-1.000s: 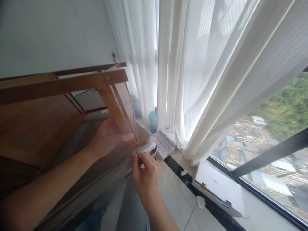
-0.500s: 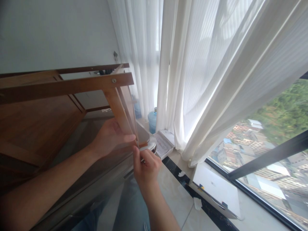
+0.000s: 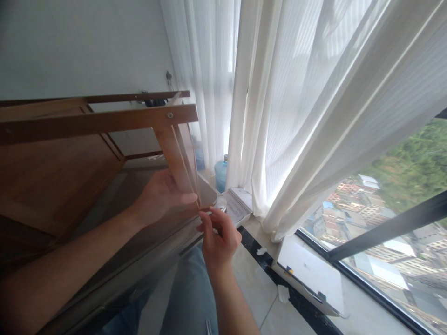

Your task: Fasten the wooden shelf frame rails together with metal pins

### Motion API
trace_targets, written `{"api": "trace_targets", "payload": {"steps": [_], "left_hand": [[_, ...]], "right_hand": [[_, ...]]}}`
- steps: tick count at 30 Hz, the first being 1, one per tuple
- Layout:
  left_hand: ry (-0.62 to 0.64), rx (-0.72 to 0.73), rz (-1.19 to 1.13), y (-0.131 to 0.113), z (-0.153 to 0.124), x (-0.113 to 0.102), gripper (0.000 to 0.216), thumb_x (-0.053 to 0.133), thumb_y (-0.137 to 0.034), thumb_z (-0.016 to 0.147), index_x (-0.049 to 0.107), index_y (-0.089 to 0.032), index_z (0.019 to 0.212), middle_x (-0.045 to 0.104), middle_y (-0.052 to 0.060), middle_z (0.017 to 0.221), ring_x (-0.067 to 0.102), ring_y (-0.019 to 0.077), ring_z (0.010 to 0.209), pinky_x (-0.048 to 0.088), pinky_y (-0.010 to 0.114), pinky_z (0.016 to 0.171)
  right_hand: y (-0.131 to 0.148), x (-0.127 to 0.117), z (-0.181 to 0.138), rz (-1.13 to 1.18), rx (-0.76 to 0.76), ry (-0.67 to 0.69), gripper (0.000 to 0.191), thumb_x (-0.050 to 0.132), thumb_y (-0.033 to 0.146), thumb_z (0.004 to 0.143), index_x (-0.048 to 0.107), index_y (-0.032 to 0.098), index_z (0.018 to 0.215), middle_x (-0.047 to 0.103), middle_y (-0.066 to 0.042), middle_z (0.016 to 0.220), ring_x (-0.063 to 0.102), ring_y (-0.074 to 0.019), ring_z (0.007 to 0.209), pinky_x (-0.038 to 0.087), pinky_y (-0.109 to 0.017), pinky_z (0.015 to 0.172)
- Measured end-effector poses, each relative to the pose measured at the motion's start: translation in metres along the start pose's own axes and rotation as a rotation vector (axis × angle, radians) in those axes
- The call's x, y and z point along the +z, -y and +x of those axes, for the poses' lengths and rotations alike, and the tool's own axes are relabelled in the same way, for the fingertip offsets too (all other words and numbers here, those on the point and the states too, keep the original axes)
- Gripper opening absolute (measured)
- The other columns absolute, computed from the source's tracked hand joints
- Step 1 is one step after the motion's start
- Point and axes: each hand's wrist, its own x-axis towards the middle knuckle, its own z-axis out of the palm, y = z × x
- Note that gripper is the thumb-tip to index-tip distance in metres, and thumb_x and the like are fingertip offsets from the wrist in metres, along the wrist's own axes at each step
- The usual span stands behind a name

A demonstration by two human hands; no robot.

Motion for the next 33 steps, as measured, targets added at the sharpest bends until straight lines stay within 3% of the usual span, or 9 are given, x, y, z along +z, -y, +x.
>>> {"api": "trace_targets", "payload": {"steps": [3, 7, 11, 15, 19, 24, 29, 33], "left_hand": [[-0.001, 0.012, 0.015, 0.001, 0.0, -0.001, 0.039, 0.093, -0.023, 0.059, 0.068, -0.017, 0.087, 0.072, 0.002, 0.082, 0.068, 0.017, 0.076, 0.057, 0.029, 0.073], [-0.016, 0.023, 0.05, 0.002, 0.001, -0.004, 0.039, 0.093, -0.024, 0.06, 0.068, -0.017, 0.089, 0.072, 0.001, 0.083, 0.069, 0.0177, 0.077, 0.057, 0.029, 0.075], [-0.027, 0.036, 0.045, 0.004, 0.002, -0.005, 0.041, 0.094, -0.023, 0.059, 0.069, -0.016, 0.091, 0.072, 0.001, 0.085, 0.068, 0.0169, 0.078, 0.057, 0.028, 0.076], [-0.016, 0.035, 0.041, 0.004, 0.003, -0.006, 0.042, 0.094, -0.022, 0.059, 0.069, -0.016, 0.092, 0.072, 0.002, 0.087, 0.068, 0.0166, 0.08, 0.057, 0.027, 0.076], [-0.017, 0.03, 0.073, 0.003, 0.003, -0.006, 0.039, 0.092, -0.021, 0.06, 0.068, -0.016, 0.089, 0.072, 0.001, 0.083, 0.067, 0.0158, 0.076, 0.057, 0.027, 0.072], [-0.016, 0.017, 0.053, 0.002, 0.002, -0.006, 0.039, 0.092, -0.021, 0.06, 0.066, -0.016, 0.088, 0.072, 0.0, 0.081, 0.067, 0.0154, 0.073, 0.056, 0.027, 0.071], [-0.009, 0.008, 0.049, 0.002, 0.001, -0.006, 0.041, 0.092, -0.023, 0.06, 0.065, -0.016, 0.089, 0.071, 0.001, 0.082, 0.068, 0.0169, 0.076, 0.057, 0.03, 0.075], [0.002, 0.009, 0.023, 0.002, 0.001, -0.006, 0.04, 0.092, -0.022, 0.061, 0.066, -0.015, 0.091, 0.072, 0.002, 0.085, 0.068, 0.0178, 0.08, 0.057, 0.03, 0.077]], "right_hand": [[-0.012, -0.008, -0.005, -0.193, -0.144, 0.037, 0.01, 0.076, 0.029, 0.09, 0.075, 0.019, 0.094, 0.079, -0.002, 0.074, 0.076, -0.0181, 0.062, 0.062, -0.027, 0.062], [-0.019, -0.015, -0.013, -0.25, -0.194, 0.114, 0.016, 0.066, 0.023, 0.095, 0.074, 0.019, 0.109, 0.081, -0.004, 0.084, 0.078, -0.0179, 0.068, 0.062, -0.025, 0.064], [-0.007, -0.012, -0.017, -0.219, -0.121, 0.202, 0.016, 0.061, 0.024, 0.098, 0.075, 0.018, 0.096, 0.076, 0.0, 0.066, 0.071, -0.0135, 0.052, 0.054, -0.021, 0.052], [0.01, 0.0, -0.016, -0.173, 0.022, 0.312, 0.041, 0.056, 0.033, 0.101, 0.068, 0.019, 0.064, 0.064, 0.003, 0.049, 0.061, -0.0097, 0.042, 0.044, -0.02, 0.047], [0.018, 0.011, -0.015, -0.162, 0.07, 0.309, 0.051, 0.054, 0.037, 0.102, 0.065, 0.019, 0.056, 0.06, 0.004, 0.043, 0.061, -0.0082, 0.04, 0.043, -0.018, 0.049], [0.01, 0.013, -0.011, -0.25, -0.094, 0.251, 0.049, 0.057, 0.039, 0.102, 0.067, 0.02, 0.059, 0.065, 0.004, 0.047, 0.064, -0.0086, 0.043, 0.044, -0.018, 0.052], [-0.006, 0.007, -0.003, -0.417, -0.394, 0.081, 0.042, 0.071, 0.044, 0.094, 0.066, 0.02, 0.061, 0.065, 0.004, 0.049, 0.061, -0.0095, 0.043, 0.043, -0.022, 0.05], [-0.009, 0.003, 0.007, -0.417, -0.606, 0.065, 0.034, 0.079, 0.038, 0.089, 0.061, 0.021, 0.065, 0.061, 0.006, 0.05, 0.058, -0.0081, 0.043, 0.045, -0.022, 0.051]]}}
